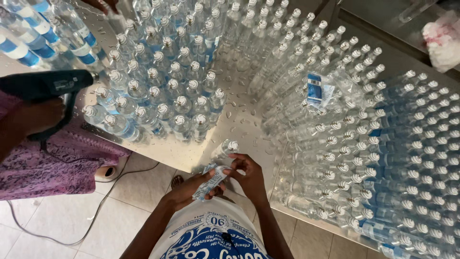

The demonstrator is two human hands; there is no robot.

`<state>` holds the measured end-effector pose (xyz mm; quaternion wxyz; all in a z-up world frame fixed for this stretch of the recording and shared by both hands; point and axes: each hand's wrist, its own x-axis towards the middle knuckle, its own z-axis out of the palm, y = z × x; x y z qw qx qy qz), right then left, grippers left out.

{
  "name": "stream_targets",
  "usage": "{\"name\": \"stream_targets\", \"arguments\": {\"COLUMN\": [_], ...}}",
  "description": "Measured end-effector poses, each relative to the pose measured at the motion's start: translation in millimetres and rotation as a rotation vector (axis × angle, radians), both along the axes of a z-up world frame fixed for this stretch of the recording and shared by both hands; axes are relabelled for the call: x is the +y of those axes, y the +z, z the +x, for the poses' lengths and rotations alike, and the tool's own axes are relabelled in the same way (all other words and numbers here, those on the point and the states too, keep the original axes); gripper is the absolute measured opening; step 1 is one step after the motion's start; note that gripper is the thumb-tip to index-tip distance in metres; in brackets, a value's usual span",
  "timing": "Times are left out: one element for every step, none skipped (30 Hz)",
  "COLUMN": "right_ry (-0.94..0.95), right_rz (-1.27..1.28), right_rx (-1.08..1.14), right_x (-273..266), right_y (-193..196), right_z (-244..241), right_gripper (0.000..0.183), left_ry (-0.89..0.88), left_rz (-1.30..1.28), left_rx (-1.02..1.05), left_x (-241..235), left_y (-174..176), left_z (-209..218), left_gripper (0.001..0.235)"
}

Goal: The person applies labels to clear plastic bottles arranged on a metal table. They pick up a bottle, wrap a label around it, and place it back among the others. Another person uses a heat gun on the bottles nearby.

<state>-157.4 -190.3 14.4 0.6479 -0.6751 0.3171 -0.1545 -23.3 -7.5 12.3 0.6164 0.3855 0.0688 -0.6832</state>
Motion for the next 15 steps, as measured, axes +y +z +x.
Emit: {"name": "stream_targets", "arguments": {"right_ry": [0.002, -0.012, -0.025, -0.026, -0.007, 0.013, 0.015, 0.052, 0.088, 0.091, 0.095, 0.098, 0.101, 0.077, 0.053], "right_rz": [-0.001, -0.035, -0.07, -0.069, -0.112, -0.155, -0.155, -0.16, -0.164, -0.166, -0.197, -0.226, -0.227, -0.206, -0.184], "right_rx": [-0.001, 0.039, 0.078, 0.079, 0.076, 0.071, 0.071, 0.074, 0.076, 0.074, 0.044, 0.016, 0.015, -0.011, -0.037], "right_x": [-1, 0, 0, -1, -2, -4, -6, -7, -9, -12, -15, -18, -22, -26, -30], "right_y": [7, 13, 19, 23, 26, 30, 34, 39, 43, 47, 52, 57, 57, 58, 59], "right_z": [1, 1, 0, 1, 1, 2, 3, 3, 3, 5, 7, 8, 8, 9, 9], "right_gripper": [0.059, 0.055, 0.05, 0.05, 0.041, 0.033, 0.033, 0.025, 0.017, 0.017, 0.015, 0.013, 0.013, 0.014, 0.015], "left_ry": [0.002, -0.002, -0.005, -0.006, -0.007, -0.006, -0.005, -0.012, -0.02, -0.017, -0.01, -0.004, 0.0, 0.009, 0.019], "left_rz": [-0.001, -0.014, -0.027, -0.027, -0.056, -0.087, -0.087, -0.105, -0.123, -0.125, -0.142, -0.158, -0.159, -0.154, -0.148], "left_rx": [-0.001, 0.005, 0.011, 0.012, 0.011, 0.009, 0.009, -0.012, -0.032, -0.035, -0.051, -0.066, -0.066, -0.074, -0.083], "left_x": [-2, -4, -5, -4, -3, -3, -2, -2, -2, -2, -2, -2, -1, 0, 0], "left_y": [8, 15, 22, 22, 22, 22, 18, 14, 9, 13, 17, 20, 18, 16, 15], "left_z": [4, 6, 9, 9, 8, 9, 11, 12, 13, 14, 16, 16, 17, 17, 18], "left_gripper": [0.057, 0.055, 0.054, 0.054, 0.058, 0.062, 0.062, 0.066, 0.07, 0.07, 0.072, 0.074, 0.074, 0.068, 0.063]}}
